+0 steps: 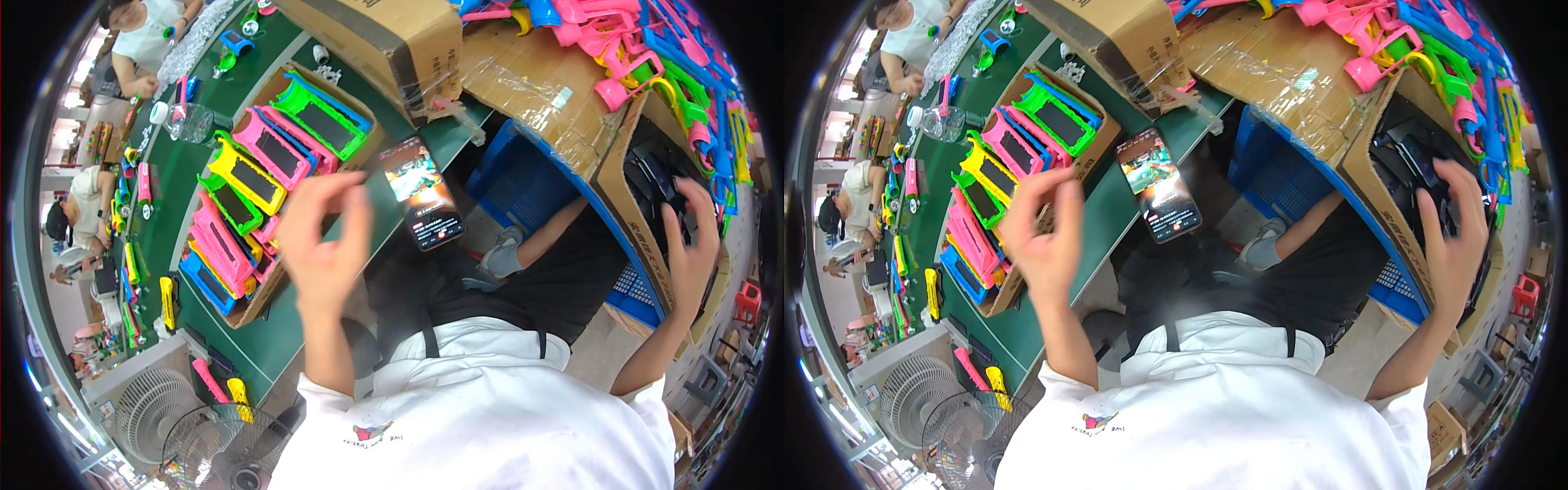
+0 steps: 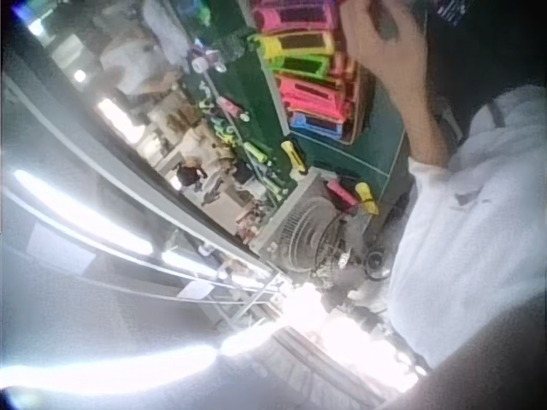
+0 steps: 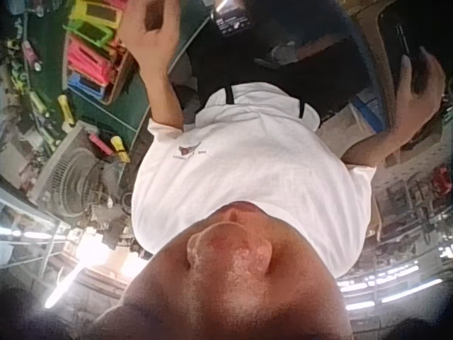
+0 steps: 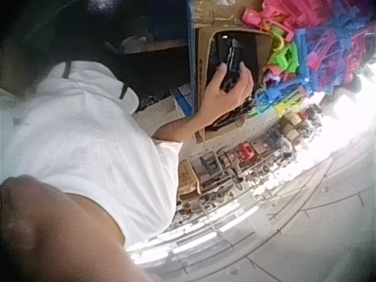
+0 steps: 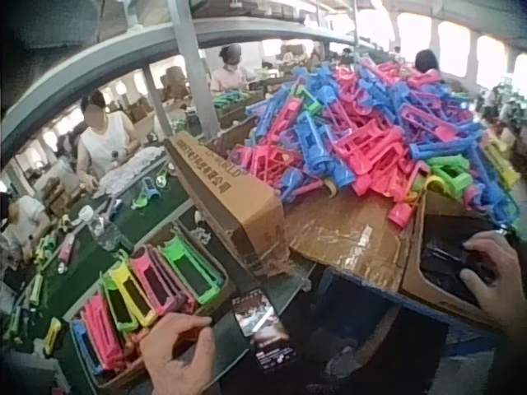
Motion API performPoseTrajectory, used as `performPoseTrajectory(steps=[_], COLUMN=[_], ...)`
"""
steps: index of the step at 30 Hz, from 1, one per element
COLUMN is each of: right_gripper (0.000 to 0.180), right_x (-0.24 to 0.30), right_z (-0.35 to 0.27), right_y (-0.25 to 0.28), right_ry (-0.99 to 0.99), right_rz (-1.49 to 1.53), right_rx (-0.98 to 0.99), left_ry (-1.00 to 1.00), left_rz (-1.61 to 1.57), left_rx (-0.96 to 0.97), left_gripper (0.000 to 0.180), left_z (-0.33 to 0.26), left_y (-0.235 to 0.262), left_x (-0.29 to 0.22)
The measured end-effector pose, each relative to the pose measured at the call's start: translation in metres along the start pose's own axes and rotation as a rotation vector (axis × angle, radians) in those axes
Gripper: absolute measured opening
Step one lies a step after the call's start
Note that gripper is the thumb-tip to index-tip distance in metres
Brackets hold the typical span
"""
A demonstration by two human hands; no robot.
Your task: The person assembles colored plastic frames for toy guns by hand, fitting internal components into the frames.
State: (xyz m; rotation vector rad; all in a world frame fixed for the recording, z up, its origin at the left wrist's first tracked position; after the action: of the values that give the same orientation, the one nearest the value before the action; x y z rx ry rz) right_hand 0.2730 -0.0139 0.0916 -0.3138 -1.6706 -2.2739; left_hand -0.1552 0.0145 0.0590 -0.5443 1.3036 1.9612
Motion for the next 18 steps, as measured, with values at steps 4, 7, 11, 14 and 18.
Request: performPoseTrajectory(steps=[4,7,11,14,18], right_gripper=[0.038,0.033,0.028,0.021,0.024], right_x=[-0.028,-0.031,-0.026,-0.036,-0.043], right_z=[0.011,0.01,0.011,0.011,0.012], right_y=[-0.033,-0.027,-0.018,-0.019,-0.025], right_ry=[0.065,-0.018,-0.027,-0.007,-0.022], right_rz=[-0.379,-0.271,-0.186,-0.196,-0.285], right_rx=[0.209,0.201,0.142,0.148,0.099], left_ry=[-0.195,-0.335,-0.215,-0.279,-0.394], left_rz=[-0.222,-0.098,0.299,0.052,-0.075], left_rx=[0.327,0.374,0.361,0.354,0.354], left_gripper=[0.026,0.039,0.038,0.031,0.035], left_z=[0.033,0.063,0.142,0.166,0.162], left_y=[-0.102,-0.169,-0.245,-0.288,-0.324], left_x=[-0.046,-0.077,-0.055,-0.052,-0.085])
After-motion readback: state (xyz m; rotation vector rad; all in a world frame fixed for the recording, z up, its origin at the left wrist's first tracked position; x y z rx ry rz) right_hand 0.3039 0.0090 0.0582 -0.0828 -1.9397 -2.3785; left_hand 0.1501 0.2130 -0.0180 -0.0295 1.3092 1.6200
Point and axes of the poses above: each hand's wrist, its own z-axis towards the middle knuckle, its own y-axis out of the back of the hand, x = y × z, the point moved 7 cm from there along z, towards the middle knuckle, and after that the axes turned 8 degrees about x, right-handed, at the moved point
